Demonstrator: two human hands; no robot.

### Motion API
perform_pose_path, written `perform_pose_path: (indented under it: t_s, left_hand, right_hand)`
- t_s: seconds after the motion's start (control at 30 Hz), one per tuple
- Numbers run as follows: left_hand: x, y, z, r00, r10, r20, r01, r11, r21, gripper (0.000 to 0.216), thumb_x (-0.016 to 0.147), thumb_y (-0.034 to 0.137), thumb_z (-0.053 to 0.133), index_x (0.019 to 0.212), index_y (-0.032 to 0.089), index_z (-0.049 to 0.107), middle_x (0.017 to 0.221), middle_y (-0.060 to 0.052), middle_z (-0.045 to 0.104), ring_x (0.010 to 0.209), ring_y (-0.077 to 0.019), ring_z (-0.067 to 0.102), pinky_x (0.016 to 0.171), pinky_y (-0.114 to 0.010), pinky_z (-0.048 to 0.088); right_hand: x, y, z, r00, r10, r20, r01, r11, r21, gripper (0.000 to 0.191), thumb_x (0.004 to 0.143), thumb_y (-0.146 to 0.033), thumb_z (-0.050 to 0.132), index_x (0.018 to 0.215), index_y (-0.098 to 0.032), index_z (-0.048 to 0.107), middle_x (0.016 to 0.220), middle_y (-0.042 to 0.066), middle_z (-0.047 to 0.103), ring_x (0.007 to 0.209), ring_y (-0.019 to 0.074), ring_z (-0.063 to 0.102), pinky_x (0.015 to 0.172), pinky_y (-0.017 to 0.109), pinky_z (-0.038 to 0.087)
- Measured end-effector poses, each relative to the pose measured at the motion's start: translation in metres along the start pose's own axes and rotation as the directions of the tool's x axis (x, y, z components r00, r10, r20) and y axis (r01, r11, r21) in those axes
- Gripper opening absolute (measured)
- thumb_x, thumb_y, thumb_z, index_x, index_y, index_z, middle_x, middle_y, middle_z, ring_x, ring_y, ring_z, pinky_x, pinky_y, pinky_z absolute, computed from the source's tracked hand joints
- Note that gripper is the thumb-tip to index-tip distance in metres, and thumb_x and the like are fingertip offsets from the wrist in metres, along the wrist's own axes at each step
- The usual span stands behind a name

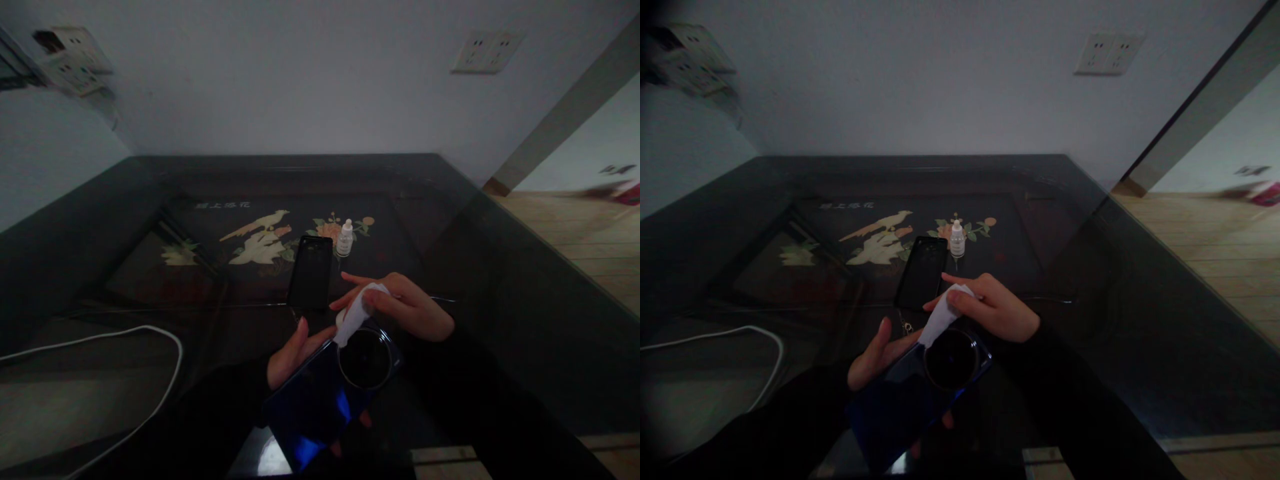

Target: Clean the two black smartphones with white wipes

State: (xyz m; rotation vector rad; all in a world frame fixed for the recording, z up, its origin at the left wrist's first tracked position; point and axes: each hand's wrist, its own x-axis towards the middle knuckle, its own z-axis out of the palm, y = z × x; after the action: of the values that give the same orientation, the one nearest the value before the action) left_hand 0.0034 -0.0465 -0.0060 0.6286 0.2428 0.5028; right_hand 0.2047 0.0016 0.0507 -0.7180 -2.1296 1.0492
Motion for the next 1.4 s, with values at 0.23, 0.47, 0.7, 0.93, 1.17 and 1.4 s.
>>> perform_pose_path:
  t_s: [0.23, 0.47, 0.7, 0.93, 1.17, 1.4]
  left_hand:
    - [0.005, -0.008, -0.003, 1.0, 0.014, -0.015, -0.013, 0.999, 0.043, 0.079, 0.076, 0.068, 0.035, 0.132, 0.013, 0.041, 0.135, -0.013, 0.044, 0.132, -0.0315, 0.025, 0.107, -0.043, 0.013]
    - [0.004, 0.0, 0.001, 1.0, 0.022, 0.016, -0.023, 0.999, 0.038, 0.081, 0.076, 0.068, 0.035, 0.135, 0.014, 0.036, 0.135, -0.013, 0.044, 0.129, -0.031, 0.032, 0.106, -0.043, 0.014]
    - [-0.002, 0.007, 0.009, 0.997, -0.075, 0.036, 0.077, 0.996, -0.053, 0.084, 0.076, 0.069, 0.03, 0.142, 0.018, 0.016, 0.121, -0.018, 0.056, 0.101, -0.0332, 0.058, 0.097, -0.053, 0.023]
    - [-0.001, 0.016, 0.007, 0.99, 0.142, 0.008, -0.136, 0.964, -0.23, 0.084, 0.076, 0.069, 0.031, 0.14, 0.032, -0.01, 0.135, -0.016, 0.041, 0.113, -0.0402, 0.048, 0.084, -0.058, 0.037]
    - [0.0, 0.018, 0.0, 0.97, 0.236, -0.061, -0.244, 0.932, -0.268, 0.08, 0.075, 0.074, 0.021, 0.14, 0.036, -0.005, 0.139, -0.012, 0.038, 0.122, -0.0408, 0.038, 0.09, -0.064, 0.028]
    - [0.0, 0.023, -0.002, 0.954, 0.289, -0.082, -0.3, 0.899, -0.319, 0.08, 0.074, 0.075, 0.015, 0.141, 0.029, 0.016, 0.132, -0.013, 0.048, 0.115, -0.0345, 0.047, 0.089, -0.062, 0.031]
  right_hand:
    - [0.007, -0.012, 0.009, 0.968, -0.071, 0.24, 0.057, 0.996, 0.063, 0.034, 0.093, -0.027, 0.032, 0.103, -0.018, 0.063, 0.092, 0.0, 0.071, 0.088, 0.0134, 0.066, 0.109, 0.041, 0.026]
    - [0.004, -0.01, 0.0, 0.992, 0.008, 0.125, -0.009, 1.0, 0.011, 0.034, 0.093, -0.027, 0.031, 0.097, -0.018, 0.064, 0.101, 0.001, 0.069, 0.096, 0.0133, 0.063, 0.11, 0.041, 0.025]
    - [0.005, -0.008, 0.006, 0.987, -0.034, 0.158, 0.019, 0.995, 0.094, 0.036, 0.093, -0.031, 0.031, 0.09, -0.019, 0.066, 0.107, 0.002, 0.067, 0.101, 0.0159, 0.061, 0.109, 0.042, 0.026]
    - [-0.001, 0.024, -0.015, 0.741, 0.143, -0.656, -0.131, 0.989, 0.068, 0.041, 0.094, -0.035, 0.028, 0.099, -0.015, 0.064, 0.101, 0.01, 0.068, 0.102, 0.0239, 0.061, 0.084, 0.037, 0.051]
    - [-0.003, 0.002, 0.028, 0.827, -0.037, -0.561, -0.135, 0.956, -0.261, 0.032, 0.092, -0.023, 0.034, 0.112, -0.019, 0.059, 0.116, 0.005, 0.062, 0.111, 0.0201, 0.055, 0.102, 0.043, 0.037]
    - [-0.006, 0.005, 0.033, 0.925, -0.335, -0.18, 0.113, 0.694, -0.711, 0.045, 0.084, -0.009, 0.041, 0.129, -0.012, 0.043, 0.129, 0.012, 0.051, 0.127, 0.0207, 0.038, 0.106, 0.049, 0.03]
